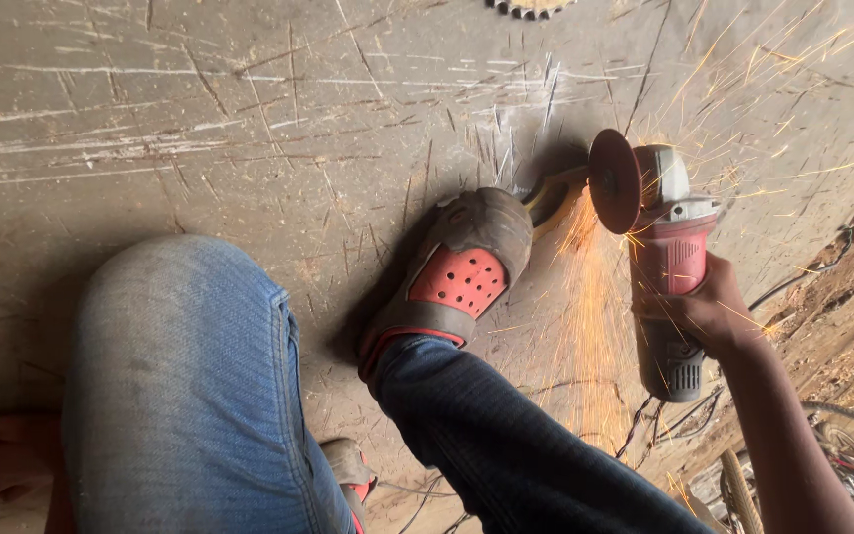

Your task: The person sits on the floor and uses an angle grinder to grind the teeth and edges of metal sprockets, holding each sprocket steady with a foot while sparks fly. They reposition the sprockets by hand between grinding passes and work on several pieces one after another.

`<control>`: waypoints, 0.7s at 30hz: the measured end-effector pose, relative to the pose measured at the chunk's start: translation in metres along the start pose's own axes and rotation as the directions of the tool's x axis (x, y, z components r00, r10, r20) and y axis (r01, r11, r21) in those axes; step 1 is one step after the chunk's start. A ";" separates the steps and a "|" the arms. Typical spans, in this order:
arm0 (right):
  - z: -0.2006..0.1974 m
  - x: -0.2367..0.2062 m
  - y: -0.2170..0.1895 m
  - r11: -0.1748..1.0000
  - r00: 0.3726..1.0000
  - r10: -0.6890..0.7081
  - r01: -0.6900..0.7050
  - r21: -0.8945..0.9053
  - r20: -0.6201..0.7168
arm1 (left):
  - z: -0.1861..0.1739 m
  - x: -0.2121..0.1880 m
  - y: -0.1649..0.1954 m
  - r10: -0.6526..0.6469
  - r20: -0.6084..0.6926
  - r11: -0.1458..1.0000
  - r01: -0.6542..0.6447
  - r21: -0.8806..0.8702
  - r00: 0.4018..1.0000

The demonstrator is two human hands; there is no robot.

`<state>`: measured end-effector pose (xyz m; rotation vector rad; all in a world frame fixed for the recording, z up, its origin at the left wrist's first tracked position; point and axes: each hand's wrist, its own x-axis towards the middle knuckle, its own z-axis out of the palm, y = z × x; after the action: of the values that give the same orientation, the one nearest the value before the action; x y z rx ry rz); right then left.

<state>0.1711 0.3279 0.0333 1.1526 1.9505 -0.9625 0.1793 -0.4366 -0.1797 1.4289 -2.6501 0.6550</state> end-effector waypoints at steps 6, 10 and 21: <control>-0.003 -0.007 -0.004 0.998 0.999 0.041 -0.040 -0.054 0.001 | -0.010 0.004 0.008 0.001 -0.001 1.000 -0.001 0.013 1.000; 0.000 -0.013 0.002 0.999 0.999 0.042 -0.042 0.000 0.021 | -0.006 0.003 0.003 -0.011 0.001 0.999 0.011 0.039 1.000; 0.015 -0.057 0.000 0.851 0.977 0.161 -0.067 0.520 -0.138 | -0.014 0.005 0.024 -0.018 0.048 0.999 0.016 0.030 0.999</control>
<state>0.1959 0.2914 0.0731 1.6836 1.7759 -1.4099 0.1550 -0.4240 -0.1740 1.4914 -2.6721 0.6693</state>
